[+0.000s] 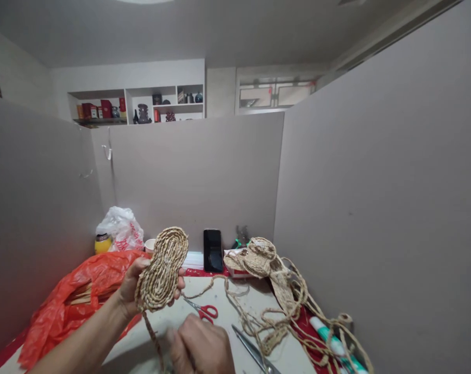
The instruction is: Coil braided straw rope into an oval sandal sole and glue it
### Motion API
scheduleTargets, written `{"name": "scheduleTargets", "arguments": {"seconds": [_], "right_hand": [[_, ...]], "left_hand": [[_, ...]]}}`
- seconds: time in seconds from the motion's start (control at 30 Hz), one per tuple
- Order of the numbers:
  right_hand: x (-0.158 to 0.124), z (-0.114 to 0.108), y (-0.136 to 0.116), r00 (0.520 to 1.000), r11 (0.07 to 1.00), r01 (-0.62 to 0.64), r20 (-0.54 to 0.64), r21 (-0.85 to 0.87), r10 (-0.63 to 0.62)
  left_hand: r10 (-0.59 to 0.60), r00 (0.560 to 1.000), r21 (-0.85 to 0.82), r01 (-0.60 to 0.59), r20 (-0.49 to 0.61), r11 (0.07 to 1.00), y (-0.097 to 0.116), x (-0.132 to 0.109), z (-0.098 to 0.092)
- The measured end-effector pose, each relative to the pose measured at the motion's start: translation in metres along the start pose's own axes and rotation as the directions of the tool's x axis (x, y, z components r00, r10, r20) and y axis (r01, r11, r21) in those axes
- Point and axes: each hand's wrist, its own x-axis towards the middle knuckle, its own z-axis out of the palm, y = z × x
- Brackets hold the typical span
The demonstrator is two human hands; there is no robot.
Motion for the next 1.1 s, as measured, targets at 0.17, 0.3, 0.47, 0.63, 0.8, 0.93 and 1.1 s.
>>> {"name": "scheduleTargets", "arguments": {"seconds": [0.17,0.3,0.47,0.63,0.8,0.93,1.1], "right_hand": [[0.023,-0.018,-0.002,0.802,0.765,-0.561,-0.023,0.315,0.597],[0.037,-0.029,0.001,0.627,0.482,-0.695,0.121,0.533,0.769],[0.041,-0.033,0.006,0.634,0.188,-0.589,0.305,0.786,0.710],[0.048,-0.038,0.005,0.697,-0.064,-0.494,0.439,0.867,0.567],[0.053,-0.048,0.004,0.688,-0.209,-0.464,0.499,0.861,0.527],[0.052,-0.048,0.002,0.691,-0.298,-0.464,0.551,0.834,0.468],[0.053,-0.049,-0.002,0.662,-0.291,-0.499,0.576,0.816,0.479]], "left_hand": [[-0.018,0.999,0.002,0.018,0.031,1.000,-0.001,-0.002,-0.002],[-0.044,0.998,0.015,0.043,0.047,0.999,-0.005,-0.001,-0.002],[-0.129,0.988,-0.001,0.130,0.084,0.992,-0.021,0.005,0.006],[-0.279,0.955,-0.069,0.286,0.099,0.956,-0.046,0.009,0.012],[-0.395,0.913,-0.139,0.406,0.101,0.903,-0.061,0.009,0.015],[-0.443,0.888,-0.137,0.458,0.125,0.879,-0.066,0.007,0.021],[-0.427,0.892,-0.134,0.446,0.152,0.885,-0.064,0.006,0.030]]}}
